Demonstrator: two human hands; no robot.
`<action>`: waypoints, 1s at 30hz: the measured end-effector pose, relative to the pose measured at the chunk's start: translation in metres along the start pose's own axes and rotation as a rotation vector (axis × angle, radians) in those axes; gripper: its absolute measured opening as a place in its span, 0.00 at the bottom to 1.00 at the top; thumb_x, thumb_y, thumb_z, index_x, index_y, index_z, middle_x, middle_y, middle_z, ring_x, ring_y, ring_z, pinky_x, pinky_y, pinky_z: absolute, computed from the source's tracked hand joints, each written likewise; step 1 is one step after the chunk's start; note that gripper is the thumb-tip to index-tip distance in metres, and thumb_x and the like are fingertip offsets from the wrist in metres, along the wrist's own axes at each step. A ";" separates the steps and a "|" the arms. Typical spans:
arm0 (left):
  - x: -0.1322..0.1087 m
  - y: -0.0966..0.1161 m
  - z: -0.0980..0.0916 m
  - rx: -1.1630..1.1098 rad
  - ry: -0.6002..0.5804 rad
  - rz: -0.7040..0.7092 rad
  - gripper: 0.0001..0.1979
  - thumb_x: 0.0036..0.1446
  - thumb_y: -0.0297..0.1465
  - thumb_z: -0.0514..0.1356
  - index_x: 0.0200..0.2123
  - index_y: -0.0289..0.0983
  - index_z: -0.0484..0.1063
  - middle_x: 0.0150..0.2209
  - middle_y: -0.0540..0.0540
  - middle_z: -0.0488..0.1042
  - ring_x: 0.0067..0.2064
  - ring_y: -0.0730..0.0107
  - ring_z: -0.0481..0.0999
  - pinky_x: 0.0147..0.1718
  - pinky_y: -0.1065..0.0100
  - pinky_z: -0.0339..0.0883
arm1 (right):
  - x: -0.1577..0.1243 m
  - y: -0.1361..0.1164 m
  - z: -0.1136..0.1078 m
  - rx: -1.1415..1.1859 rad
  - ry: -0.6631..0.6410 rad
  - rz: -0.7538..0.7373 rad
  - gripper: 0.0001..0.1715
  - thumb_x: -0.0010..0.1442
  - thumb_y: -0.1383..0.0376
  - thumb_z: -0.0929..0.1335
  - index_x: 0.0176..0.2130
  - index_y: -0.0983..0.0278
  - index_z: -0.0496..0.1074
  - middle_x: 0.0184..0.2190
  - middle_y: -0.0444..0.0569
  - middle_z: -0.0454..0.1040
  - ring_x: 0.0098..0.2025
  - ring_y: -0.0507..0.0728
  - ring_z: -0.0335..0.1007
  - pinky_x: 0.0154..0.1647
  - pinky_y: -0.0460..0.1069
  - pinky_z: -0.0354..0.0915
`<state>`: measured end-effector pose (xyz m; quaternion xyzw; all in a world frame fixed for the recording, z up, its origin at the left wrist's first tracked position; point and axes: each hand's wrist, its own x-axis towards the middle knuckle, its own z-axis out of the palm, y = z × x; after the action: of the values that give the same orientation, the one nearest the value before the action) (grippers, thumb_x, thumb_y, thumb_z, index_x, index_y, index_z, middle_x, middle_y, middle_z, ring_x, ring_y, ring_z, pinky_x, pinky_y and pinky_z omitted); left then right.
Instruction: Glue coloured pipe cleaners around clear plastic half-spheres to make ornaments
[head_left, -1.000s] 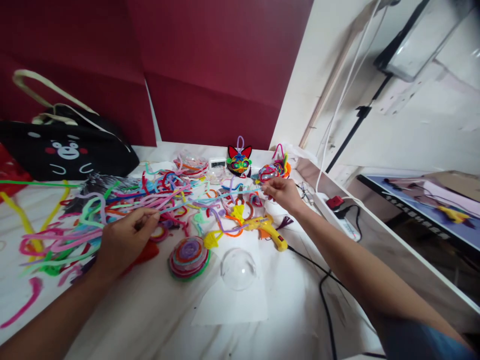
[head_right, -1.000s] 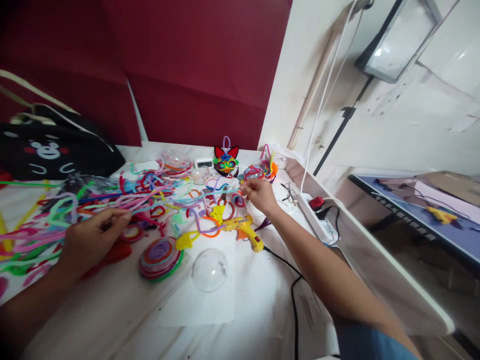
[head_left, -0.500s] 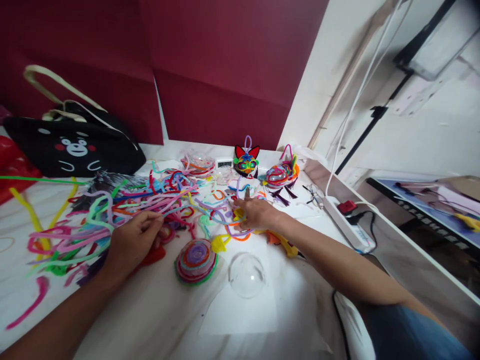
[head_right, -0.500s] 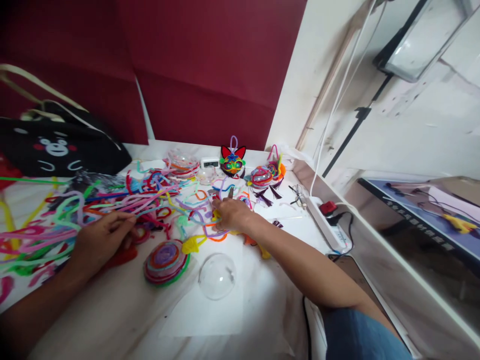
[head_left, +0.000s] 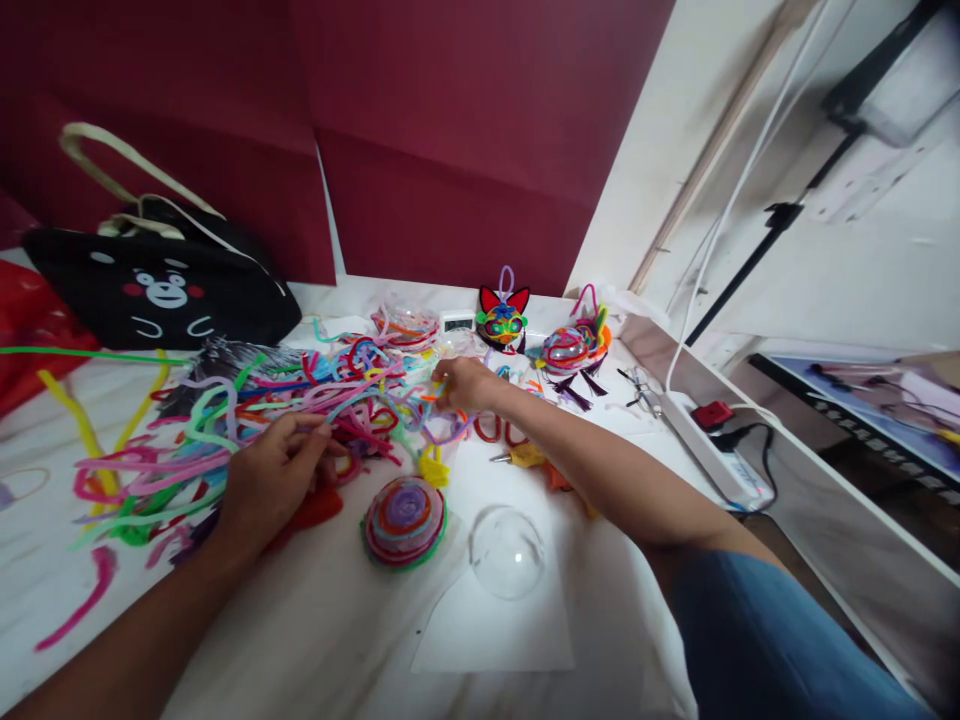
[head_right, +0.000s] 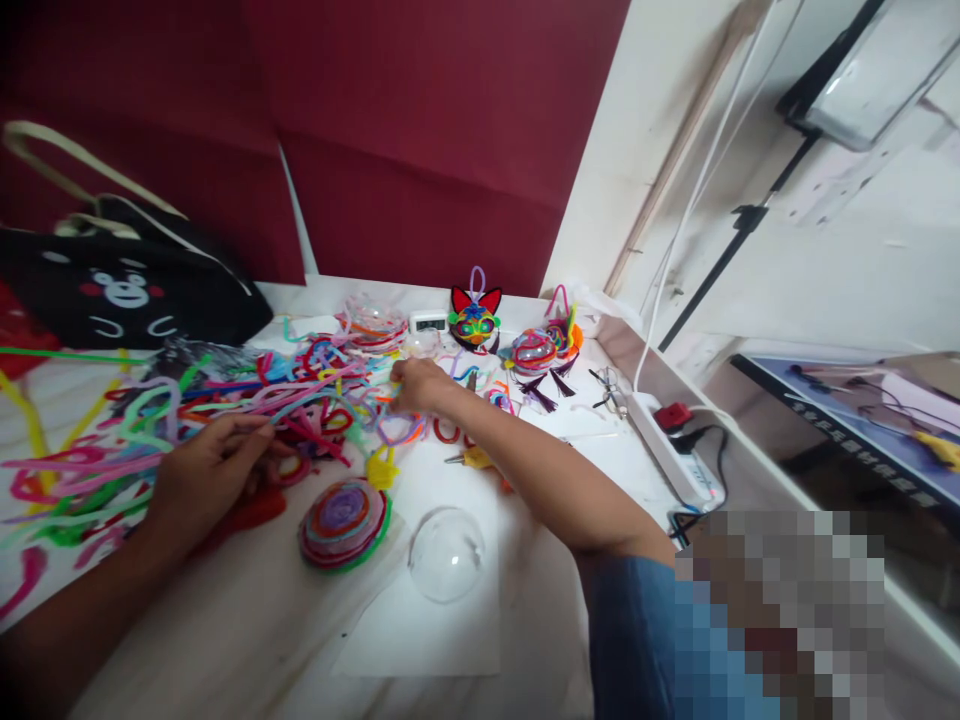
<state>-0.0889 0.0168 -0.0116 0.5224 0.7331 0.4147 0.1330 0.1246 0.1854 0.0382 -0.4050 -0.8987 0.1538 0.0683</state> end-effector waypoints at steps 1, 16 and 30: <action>0.000 0.000 0.000 -0.011 -0.004 0.007 0.18 0.59 0.48 0.53 0.42 0.41 0.68 0.26 0.51 0.79 0.20 0.68 0.73 0.23 0.69 0.67 | 0.008 -0.001 0.003 0.020 0.034 -0.003 0.28 0.49 0.61 0.77 0.49 0.64 0.73 0.40 0.49 0.78 0.42 0.58 0.74 0.42 0.48 0.66; -0.007 0.017 0.000 0.079 0.006 0.072 0.19 0.56 0.48 0.57 0.44 0.43 0.67 0.24 0.55 0.77 0.29 0.63 0.78 0.31 0.68 0.66 | 0.032 0.015 -0.004 -0.060 0.022 -0.209 0.36 0.46 0.70 0.78 0.54 0.67 0.71 0.56 0.57 0.68 0.50 0.60 0.71 0.52 0.50 0.64; -0.013 0.014 -0.001 0.238 0.090 0.221 0.17 0.58 0.46 0.54 0.37 0.42 0.75 0.27 0.52 0.80 0.30 0.64 0.79 0.30 0.69 0.67 | -0.057 0.025 -0.059 -0.153 0.101 -0.144 0.17 0.61 0.72 0.69 0.51 0.69 0.74 0.49 0.55 0.76 0.46 0.56 0.75 0.48 0.47 0.64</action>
<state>-0.0746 0.0065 -0.0038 0.5927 0.7205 0.3598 -0.0091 0.1950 0.1714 0.0861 -0.3508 -0.9300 0.0587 0.0931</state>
